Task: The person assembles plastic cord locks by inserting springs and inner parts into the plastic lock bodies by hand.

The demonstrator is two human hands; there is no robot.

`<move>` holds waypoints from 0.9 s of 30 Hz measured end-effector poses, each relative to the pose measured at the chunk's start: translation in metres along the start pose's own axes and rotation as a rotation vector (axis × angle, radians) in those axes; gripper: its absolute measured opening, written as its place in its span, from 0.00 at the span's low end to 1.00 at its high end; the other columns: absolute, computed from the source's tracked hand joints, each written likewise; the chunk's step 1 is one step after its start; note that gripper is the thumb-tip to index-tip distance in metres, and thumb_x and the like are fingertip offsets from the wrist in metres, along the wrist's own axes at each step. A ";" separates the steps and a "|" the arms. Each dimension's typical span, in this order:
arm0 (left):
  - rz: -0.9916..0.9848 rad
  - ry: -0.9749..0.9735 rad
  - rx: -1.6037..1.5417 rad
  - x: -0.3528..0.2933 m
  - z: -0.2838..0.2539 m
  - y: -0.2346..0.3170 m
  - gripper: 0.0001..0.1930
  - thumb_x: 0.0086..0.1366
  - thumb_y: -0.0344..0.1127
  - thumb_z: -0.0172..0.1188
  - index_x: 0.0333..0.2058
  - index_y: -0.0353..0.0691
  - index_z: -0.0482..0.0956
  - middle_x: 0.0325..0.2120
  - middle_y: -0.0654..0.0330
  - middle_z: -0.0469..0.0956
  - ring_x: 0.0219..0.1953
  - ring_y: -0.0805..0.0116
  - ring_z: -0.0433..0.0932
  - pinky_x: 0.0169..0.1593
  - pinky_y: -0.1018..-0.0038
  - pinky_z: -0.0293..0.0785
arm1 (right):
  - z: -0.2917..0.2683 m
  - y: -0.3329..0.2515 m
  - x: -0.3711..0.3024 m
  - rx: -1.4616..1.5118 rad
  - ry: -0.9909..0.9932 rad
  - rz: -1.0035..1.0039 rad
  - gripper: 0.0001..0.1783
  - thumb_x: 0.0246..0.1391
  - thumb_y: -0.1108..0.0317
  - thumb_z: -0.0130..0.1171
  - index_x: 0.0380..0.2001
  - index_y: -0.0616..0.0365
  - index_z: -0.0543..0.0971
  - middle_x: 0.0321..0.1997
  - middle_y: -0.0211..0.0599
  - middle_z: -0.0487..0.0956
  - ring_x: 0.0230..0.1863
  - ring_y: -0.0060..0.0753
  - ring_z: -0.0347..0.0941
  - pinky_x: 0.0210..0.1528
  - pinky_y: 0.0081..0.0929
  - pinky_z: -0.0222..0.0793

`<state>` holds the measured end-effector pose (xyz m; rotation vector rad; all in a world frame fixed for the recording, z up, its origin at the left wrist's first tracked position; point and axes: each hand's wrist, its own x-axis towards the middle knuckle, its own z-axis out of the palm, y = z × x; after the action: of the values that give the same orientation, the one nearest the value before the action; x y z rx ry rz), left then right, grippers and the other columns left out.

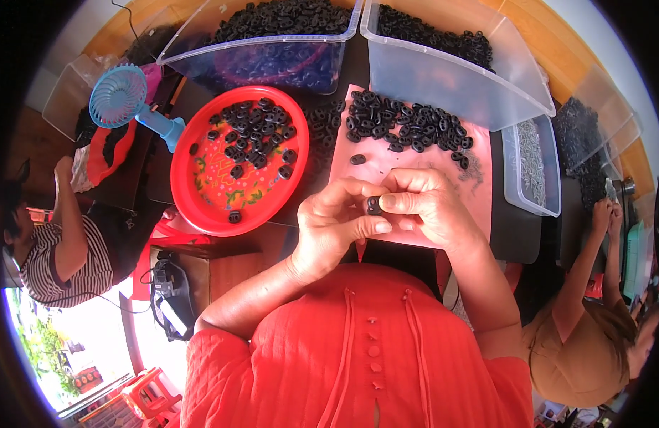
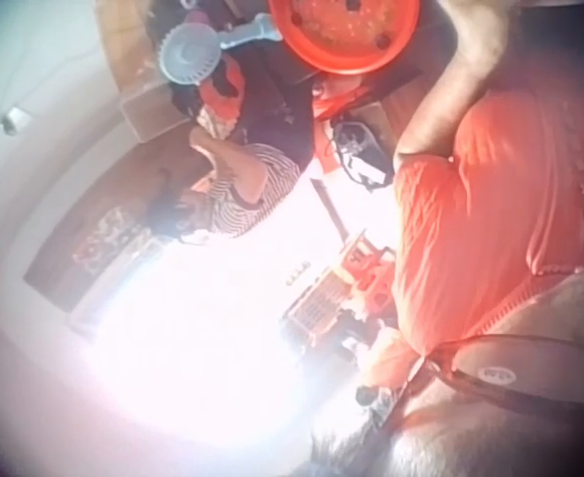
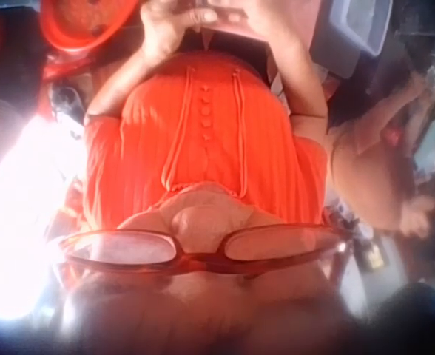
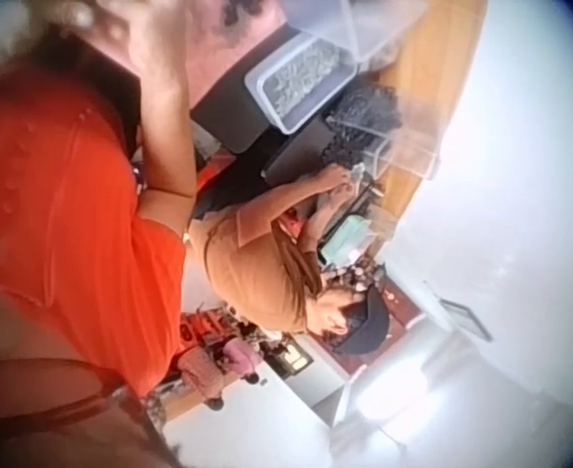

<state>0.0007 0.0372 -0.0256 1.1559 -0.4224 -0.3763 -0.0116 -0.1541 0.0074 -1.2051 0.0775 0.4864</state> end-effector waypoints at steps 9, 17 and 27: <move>0.094 -0.085 -0.058 -0.001 0.000 0.003 0.12 0.56 0.19 0.65 0.38 0.30 0.73 0.33 0.53 0.80 0.35 0.64 0.84 0.38 0.73 0.83 | 0.002 0.014 -0.002 0.115 -0.075 0.013 0.08 0.58 0.69 0.59 0.29 0.64 0.76 0.19 0.30 0.72 0.15 0.17 0.64 0.17 0.13 0.57; 0.026 -0.127 -0.266 -0.001 -0.006 0.003 0.10 0.57 0.17 0.64 0.36 0.30 0.73 0.31 0.54 0.78 0.35 0.56 0.84 0.36 0.69 0.86 | 0.011 0.027 0.001 0.339 -0.137 -0.013 0.09 0.58 0.69 0.59 0.29 0.65 0.76 0.19 0.32 0.72 0.16 0.23 0.69 0.16 0.13 0.56; 0.126 0.216 0.139 0.001 -0.019 0.041 0.12 0.53 0.15 0.64 0.36 0.33 0.75 0.25 0.57 0.78 0.22 0.75 0.74 0.22 0.82 0.68 | 0.006 0.008 -0.015 -0.094 0.175 -0.298 0.06 0.59 0.66 0.60 0.31 0.56 0.78 0.20 0.23 0.72 0.20 0.12 0.67 0.19 0.11 0.55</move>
<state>0.0142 0.0662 0.0059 1.2833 -0.3338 -0.1118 -0.0292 -0.1509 0.0074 -1.3240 0.0231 0.1245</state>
